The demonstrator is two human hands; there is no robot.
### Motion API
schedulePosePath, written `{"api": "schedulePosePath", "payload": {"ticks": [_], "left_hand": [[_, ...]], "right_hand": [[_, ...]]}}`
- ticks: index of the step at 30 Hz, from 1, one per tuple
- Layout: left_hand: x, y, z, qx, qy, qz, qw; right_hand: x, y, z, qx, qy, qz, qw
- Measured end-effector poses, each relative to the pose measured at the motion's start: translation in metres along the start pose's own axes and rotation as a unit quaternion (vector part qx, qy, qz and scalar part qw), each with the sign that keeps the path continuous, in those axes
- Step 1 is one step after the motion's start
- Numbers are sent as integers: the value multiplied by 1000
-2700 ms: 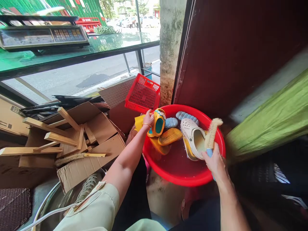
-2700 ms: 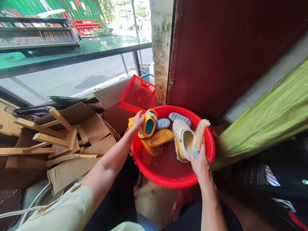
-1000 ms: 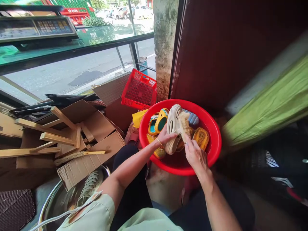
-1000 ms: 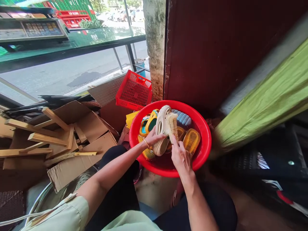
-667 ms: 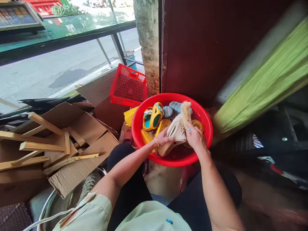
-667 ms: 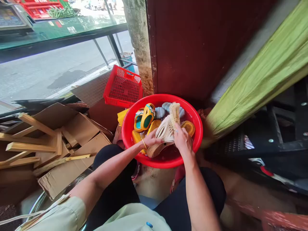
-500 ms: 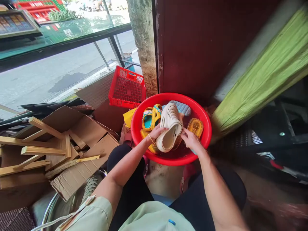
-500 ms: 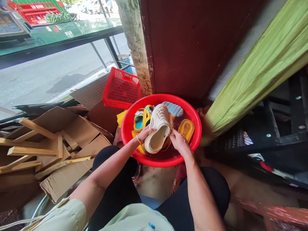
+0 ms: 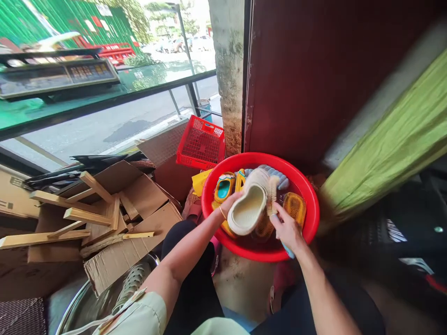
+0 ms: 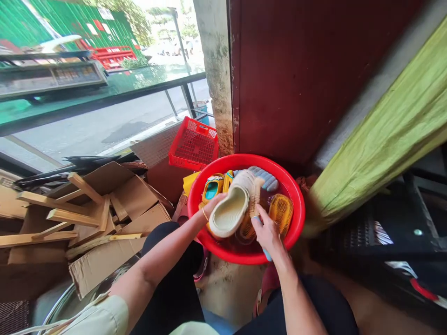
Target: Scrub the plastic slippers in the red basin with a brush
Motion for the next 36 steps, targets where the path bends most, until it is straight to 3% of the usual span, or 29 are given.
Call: {"api": "schedulePosePath", "payload": {"ticks": [3,7,10,14,19,23,26,29,31,34,36], "left_hand": [[-11,23,-14,-85,-32,-26,996],[-5,23,-19,-120,-23,26,992],[4,-3,-11,-61,-16,48,997],[21,-26,6,4,13,-48,999],[36,-20,19,37,50,-118,991],[31,-15,20,73,53,-98,991],[38,-15,16,111,112,-33,987],[46,-2,5,114,180,45,976],[45,15,-4,87,209,84,971],[33,40,-14,43,199,155,967],[30,40,-14,60,187,179,964]], "right_hand": [[-15,-19,23,74,-58,-81,992],[-15,-24,38,50,-77,-142,986],[-3,-17,30,-30,-73,-145,986],[7,-5,1,-89,-60,-100,989],[-9,11,-20,-77,-41,-24,996],[-18,-4,-24,-37,-32,-7,999],[-18,0,-31,-88,-52,-30,994],[-20,23,-30,-132,-97,-88,983],[-22,31,-15,-94,-104,-128,982],[-25,31,13,-20,-57,-151,987],[-32,34,20,-25,-48,-134,990]]}}
Point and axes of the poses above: each hand's wrist, its own z-axis towards the middle knuckle, its own y-axis out of the palm, x = y × z, the point moved 9 cm from there along z, towards the middle knuckle, and after that the axes turned 6 degrees about z, right-handed, at the moved point
